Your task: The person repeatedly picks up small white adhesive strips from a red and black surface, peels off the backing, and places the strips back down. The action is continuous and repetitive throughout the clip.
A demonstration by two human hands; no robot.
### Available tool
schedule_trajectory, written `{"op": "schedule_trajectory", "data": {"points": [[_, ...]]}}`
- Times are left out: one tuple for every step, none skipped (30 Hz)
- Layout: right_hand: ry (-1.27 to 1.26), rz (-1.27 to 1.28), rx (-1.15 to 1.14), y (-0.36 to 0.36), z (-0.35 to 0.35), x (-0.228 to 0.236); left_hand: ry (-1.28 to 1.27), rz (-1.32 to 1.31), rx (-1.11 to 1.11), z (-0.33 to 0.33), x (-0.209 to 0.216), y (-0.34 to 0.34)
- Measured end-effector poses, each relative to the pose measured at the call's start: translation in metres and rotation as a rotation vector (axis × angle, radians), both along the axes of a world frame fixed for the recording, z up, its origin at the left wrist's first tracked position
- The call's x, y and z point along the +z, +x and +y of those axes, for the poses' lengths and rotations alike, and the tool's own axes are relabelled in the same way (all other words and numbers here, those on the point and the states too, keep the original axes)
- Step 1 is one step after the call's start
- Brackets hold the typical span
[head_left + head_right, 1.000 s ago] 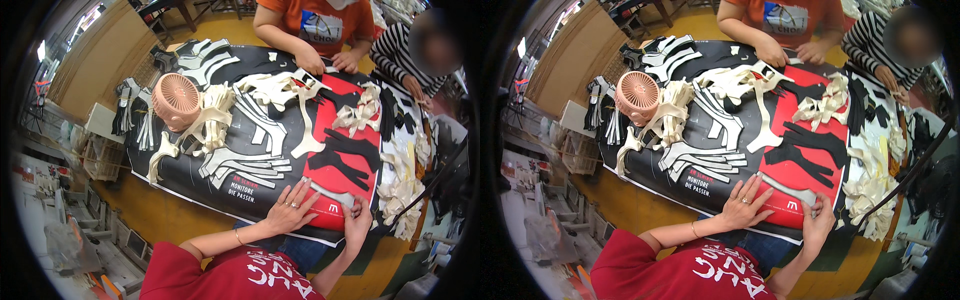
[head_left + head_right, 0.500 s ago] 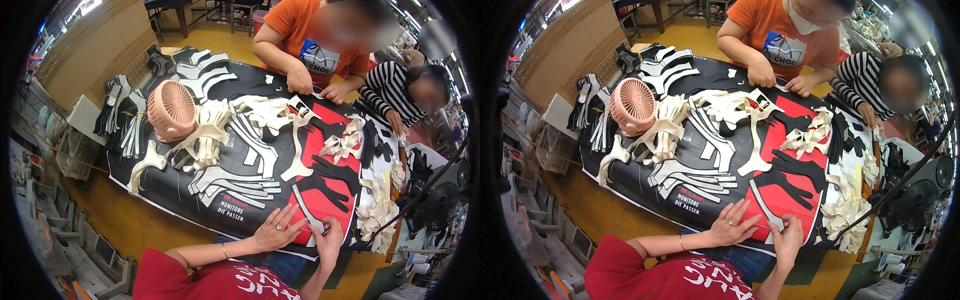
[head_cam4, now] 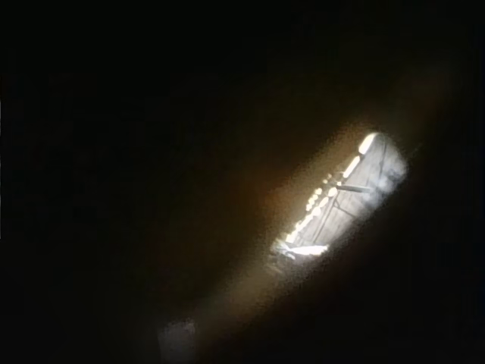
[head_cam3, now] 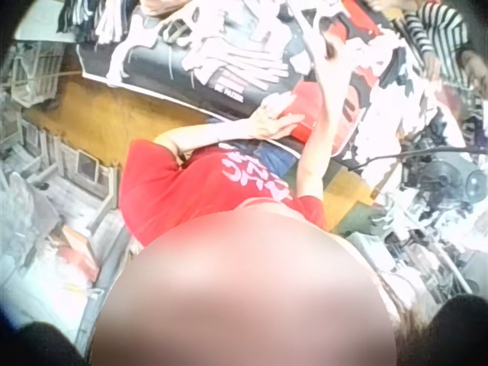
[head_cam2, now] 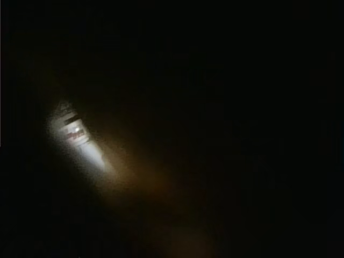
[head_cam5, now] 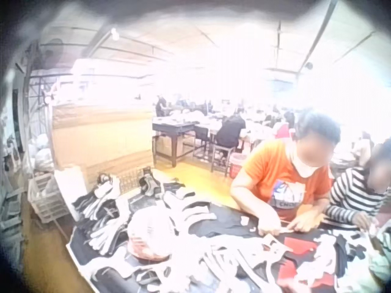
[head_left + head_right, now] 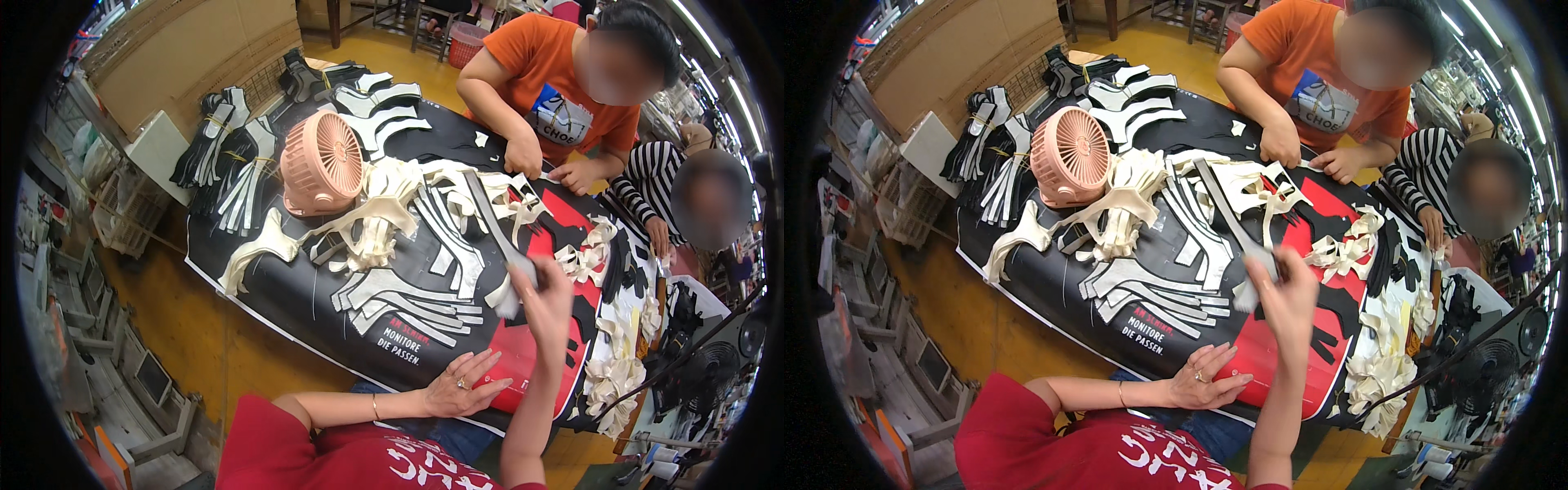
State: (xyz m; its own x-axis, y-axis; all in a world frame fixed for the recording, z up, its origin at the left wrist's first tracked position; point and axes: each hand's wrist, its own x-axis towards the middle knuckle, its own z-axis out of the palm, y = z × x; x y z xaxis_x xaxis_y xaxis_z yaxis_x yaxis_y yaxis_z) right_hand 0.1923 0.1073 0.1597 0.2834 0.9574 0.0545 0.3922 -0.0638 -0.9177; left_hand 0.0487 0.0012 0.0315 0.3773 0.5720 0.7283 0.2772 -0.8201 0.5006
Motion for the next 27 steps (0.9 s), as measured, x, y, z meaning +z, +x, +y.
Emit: {"op": "schedule_trajectory", "data": {"points": [[-0.027, -0.03, 0.041, -0.009, 0.023, -0.005, -0.006, -0.023, 0.002, 0.0, 0.003, -0.001], [0.144, -0.361, -0.013, -0.024, 0.039, -0.013, 0.005, -0.054, 0.014, 0.002, 0.006, -0.004], [0.242, -0.656, -0.081, -0.038, 0.052, -0.019, -0.051, -0.101, -0.016, 0.005, 0.01, -0.007], [0.33, -0.667, 0.001, -0.048, 0.06, -0.023, -0.097, -0.158, -0.04, 0.007, 0.016, -0.011], [0.349, -0.657, 0.065, -0.057, 0.065, -0.027, -0.132, -0.223, -0.06, 0.009, 0.024, -0.016], [0.315, -0.556, 0.204, -0.066, 0.068, -0.031, -0.165, -0.243, -0.027, 0.014, 0.031, -0.024], [0.325, -0.418, 0.283, -0.076, 0.073, -0.036, -0.154, -0.272, 0.063, 0.023, 0.038, -0.029], [0.239, -0.326, 0.31, -0.084, 0.077, -0.04, -0.141, -0.255, 0.136, 0.034, 0.044, -0.039], [0.206, -0.222, 0.346, -0.092, 0.08, -0.043, -0.123, -0.234, 0.207, 0.047, 0.05, -0.052], [0.166, -0.125, 0.365, -0.097, 0.083, -0.045, -0.136, -0.239, 0.29, 0.06, 0.056, -0.063], [0.116, -0.052, 0.386, -0.101, 0.086, -0.046, -0.163, -0.258, 0.377, 0.074, 0.061, -0.074], [0.066, 0.021, 0.408, -0.104, 0.09, -0.047, -0.136, -0.231, 0.429, 0.088, 0.065, -0.087], [-0.013, 0.082, 0.41, -0.107, 0.091, -0.047, -0.149, -0.224, 0.493, 0.101, 0.07, -0.097], [-0.028, 0.2, 0.401, -0.111, 0.091, -0.046, -0.248, -0.32, 0.452, 0.111, 0.073, -0.103], [-0.007, 0.251, 0.418, -0.111, 0.088, -0.043, -0.372, -0.422, 0.416, 0.119, 0.077, -0.108], [-0.029, 0.285, 0.413, -0.109, 0.084, -0.04, -0.497, -0.523, 0.377, 0.126, 0.08, -0.111], [-0.053, 0.317, 0.41, -0.106, 0.078, -0.036, -0.54, -0.567, 0.352, 0.13, 0.082, -0.112], [-0.017, 0.453, 0.418, -0.106, 0.07, -0.033, -0.587, -0.609, 0.325, 0.133, 0.084, -0.113], [-0.058, 0.473, 0.405, -0.102, 0.062, -0.029, -0.644, -0.666, 0.282, 0.135, 0.086, -0.112], [-0.084, 0.497, 0.405, -0.097, 0.054, -0.025, -0.649, -0.675, 0.246, 0.135, 0.088, -0.109], [-0.074, 0.561, 0.433, -0.094, 0.047, -0.023, -0.611, -0.637, 0.246, 0.134, 0.089, -0.106], [-0.096, 0.622, 0.4, -0.093, 0.04, -0.022, -0.573, -0.614, 0.229, 0.134, 0.091, -0.102], [-0.106, 0.667, 0.37, -0.091, 0.035, -0.021, -0.536, -0.59, 0.205, 0.133, 0.093, -0.099], [-0.098, 0.733, 0.355, -0.089, 0.031, -0.021, -0.532, -0.565, 0.225, 0.131, 0.095, -0.096], [-0.087, 0.8, 0.34, -0.087, 0.027, -0.02, -0.507, -0.502, 0.23, 0.13, 0.099, -0.095], [-0.091, 0.851, 0.303, -0.085, 0.023, -0.02, -0.481, -0.439, 0.233, 0.129, 0.102, -0.095], [-0.061, 0.815, 0.304, -0.081, 0.02, -0.019, -0.457, -0.376, 0.236, 0.127, 0.105, -0.094]]}}
